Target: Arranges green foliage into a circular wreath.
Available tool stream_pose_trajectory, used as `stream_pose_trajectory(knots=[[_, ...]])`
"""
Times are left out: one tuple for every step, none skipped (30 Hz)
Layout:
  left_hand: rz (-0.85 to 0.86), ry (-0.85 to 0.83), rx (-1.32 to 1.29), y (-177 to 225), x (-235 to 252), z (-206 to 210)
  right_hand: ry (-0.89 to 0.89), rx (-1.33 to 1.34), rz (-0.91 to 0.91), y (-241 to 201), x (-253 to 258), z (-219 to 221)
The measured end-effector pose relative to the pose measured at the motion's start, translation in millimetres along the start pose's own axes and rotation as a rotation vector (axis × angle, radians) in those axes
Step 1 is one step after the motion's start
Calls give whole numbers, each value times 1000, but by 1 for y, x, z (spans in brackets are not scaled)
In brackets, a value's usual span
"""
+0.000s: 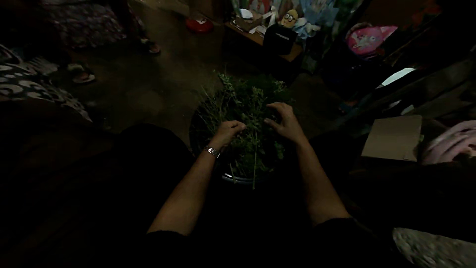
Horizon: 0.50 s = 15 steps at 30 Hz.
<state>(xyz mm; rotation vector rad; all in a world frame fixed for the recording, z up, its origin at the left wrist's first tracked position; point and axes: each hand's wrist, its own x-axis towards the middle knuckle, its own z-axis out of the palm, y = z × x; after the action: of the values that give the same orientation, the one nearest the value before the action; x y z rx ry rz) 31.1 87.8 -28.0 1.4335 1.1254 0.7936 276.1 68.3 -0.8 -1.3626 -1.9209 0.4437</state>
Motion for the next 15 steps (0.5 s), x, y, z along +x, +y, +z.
stream_pose_trajectory(knots=[[-1,-5,-3,1,0,1,-37,-7,-27,-1,1,4],[-1,-8,-3,1,-1,1,-63,-4,-54,-2,1,9],[2,-12,0,1,-2,1,-69,0,-77,-3,1,15],[7,-16,0,1,-3,1,-50,-3,-104,-5,0,21],[12,-14,-4,0,-2,2,-14,-24,-137,-9,-1,27],[15,-11,-10,-1,-2,2,29,-51,-184,-12,-2,33],[15,-11,-14,-1,-2,3,56,-96,-233,-15,-2,39],[13,-14,-17,-1,-2,2,66,-153,-278,-17,-3,44],[10,-18,-15,-1,-3,2,61,-208,-318,-19,-3,48],[3,-16,-13,0,-3,2,42,-250,-343,-20,-4,51],[-11,-12,-7,2,-5,2,28,-276,-362,-20,-4,53],[-23,-10,-3,5,-8,3,23,-280,-371,-21,-5,54],[-29,-11,-12,5,-8,3,23,-268,-368,-20,-5,55],[-25,-23,-31,1,-5,2,21,-246,-358,-19,-5,55],[-20,-33,-40,-1,-2,2,13,-216,-343,-18,-5,54]])
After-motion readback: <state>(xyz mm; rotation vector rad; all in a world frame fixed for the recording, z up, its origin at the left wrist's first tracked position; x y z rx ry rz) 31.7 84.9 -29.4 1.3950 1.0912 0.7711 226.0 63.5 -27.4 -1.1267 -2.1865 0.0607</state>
